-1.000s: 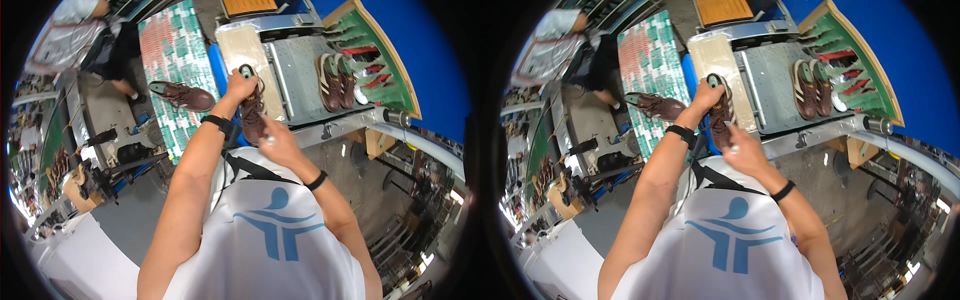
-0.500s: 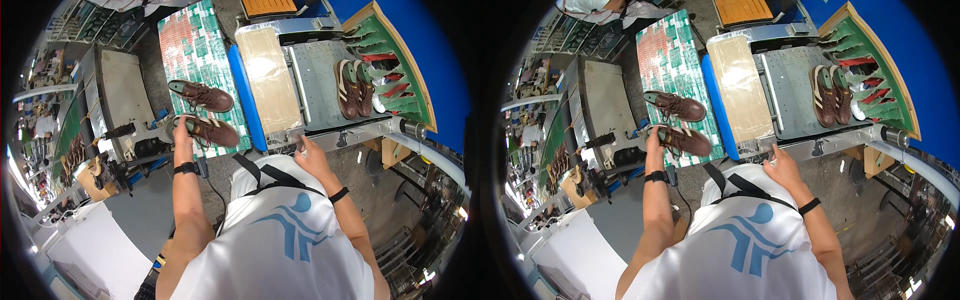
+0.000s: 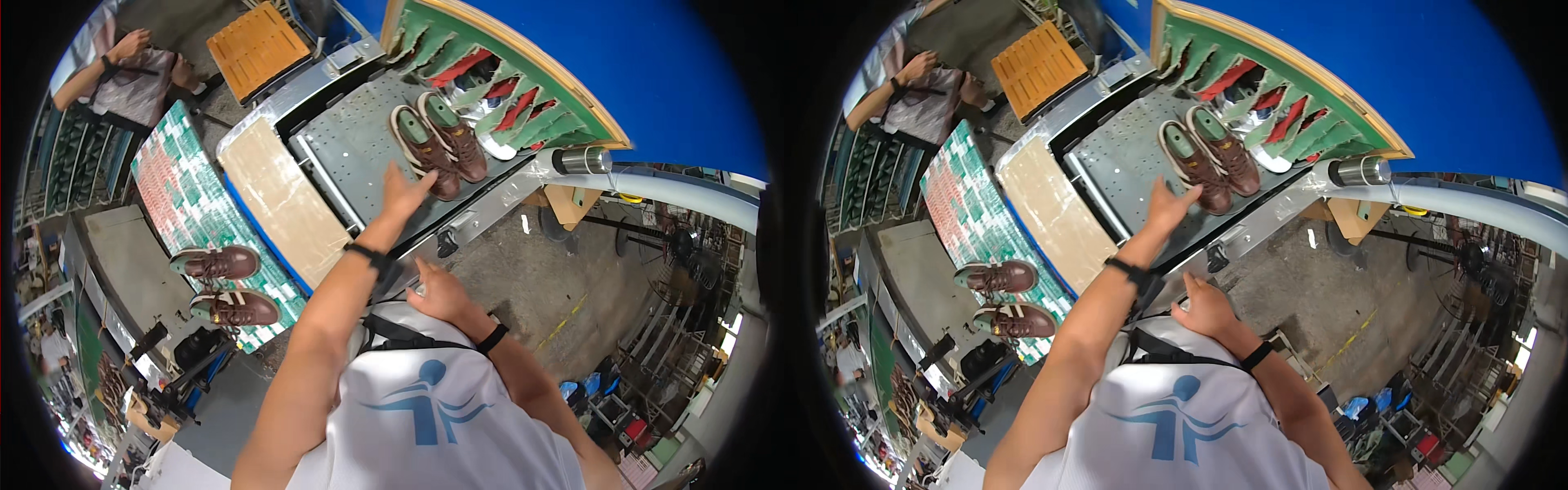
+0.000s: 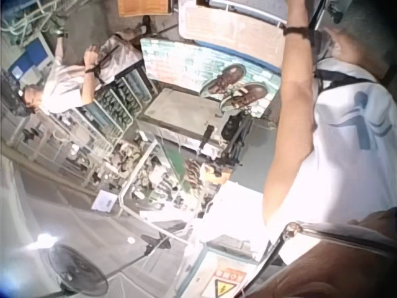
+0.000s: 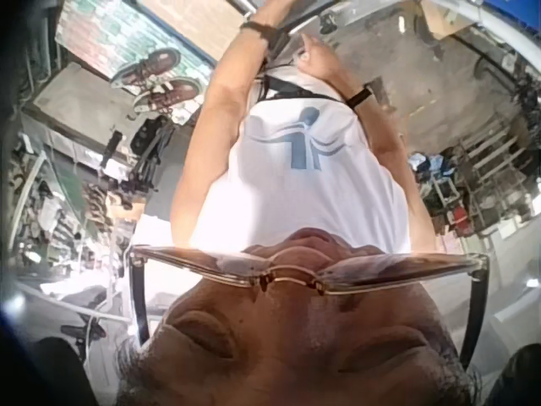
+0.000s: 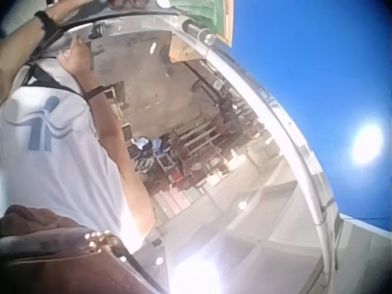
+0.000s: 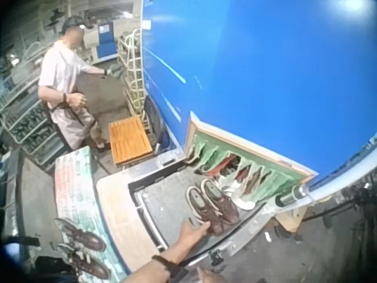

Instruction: Remove shoe lasts from finished shoes and prepare them for next steps in an assembly line.

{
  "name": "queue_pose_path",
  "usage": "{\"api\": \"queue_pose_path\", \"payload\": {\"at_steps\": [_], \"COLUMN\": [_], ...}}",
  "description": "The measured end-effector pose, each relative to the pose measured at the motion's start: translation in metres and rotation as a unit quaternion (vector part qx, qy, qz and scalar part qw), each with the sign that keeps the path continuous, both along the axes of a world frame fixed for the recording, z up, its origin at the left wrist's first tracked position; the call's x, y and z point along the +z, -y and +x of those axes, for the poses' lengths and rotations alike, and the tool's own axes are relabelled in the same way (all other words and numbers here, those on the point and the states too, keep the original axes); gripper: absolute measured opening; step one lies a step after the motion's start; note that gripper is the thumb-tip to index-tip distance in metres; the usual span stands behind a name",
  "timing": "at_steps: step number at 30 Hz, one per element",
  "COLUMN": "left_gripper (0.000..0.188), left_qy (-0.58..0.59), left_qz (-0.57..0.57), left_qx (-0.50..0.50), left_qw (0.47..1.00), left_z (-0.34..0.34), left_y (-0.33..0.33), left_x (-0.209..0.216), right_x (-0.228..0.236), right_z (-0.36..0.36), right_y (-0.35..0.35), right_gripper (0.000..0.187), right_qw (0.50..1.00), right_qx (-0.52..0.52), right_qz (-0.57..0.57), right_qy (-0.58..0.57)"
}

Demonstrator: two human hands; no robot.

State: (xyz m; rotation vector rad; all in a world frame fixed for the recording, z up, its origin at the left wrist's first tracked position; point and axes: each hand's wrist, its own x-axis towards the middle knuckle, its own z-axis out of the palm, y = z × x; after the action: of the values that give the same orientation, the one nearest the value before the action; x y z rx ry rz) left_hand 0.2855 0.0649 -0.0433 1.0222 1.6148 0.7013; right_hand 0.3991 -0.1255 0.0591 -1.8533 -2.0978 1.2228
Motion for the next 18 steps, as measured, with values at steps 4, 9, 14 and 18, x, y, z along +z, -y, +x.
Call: {"api": "queue_pose_path", "payload": {"at_steps": [4,9,14,18], "left_gripper": [0.115,0.063,0.031,0.03], "left_qy": [-0.007,0.105,0.334,0.269], "left_qz": [-0.065,-0.011,-0.13,-0.074], "left_qx": [0.099,0.171,0.127,0.126], "left_qw": [0.993,0.98,0.925,0.952], "left_z": [0.075,0.055,-0.058,-0.156], "left_y": [-0.056,-0.052,-0.03,0.026], "left_x": [-0.011,-0.017,0.025,0.072], "right_x": [-0.007,0.009,0.013,0.004], "right_z": [0.036,0.056,0.051,0.032], "right_y": [0.001,-0.006,0.0,0.008], "right_gripper": [0.078,0.076,0.075,0.079], "right_qw": [0.999,0.996,0.996,0.997], "right_qx": [-0.035,-0.085,-0.065,-0.047], "right_qz": [0.028,-0.028,-0.063,-0.041], "right_qy": [-0.007,-0.015,-0.016,-0.044]}}
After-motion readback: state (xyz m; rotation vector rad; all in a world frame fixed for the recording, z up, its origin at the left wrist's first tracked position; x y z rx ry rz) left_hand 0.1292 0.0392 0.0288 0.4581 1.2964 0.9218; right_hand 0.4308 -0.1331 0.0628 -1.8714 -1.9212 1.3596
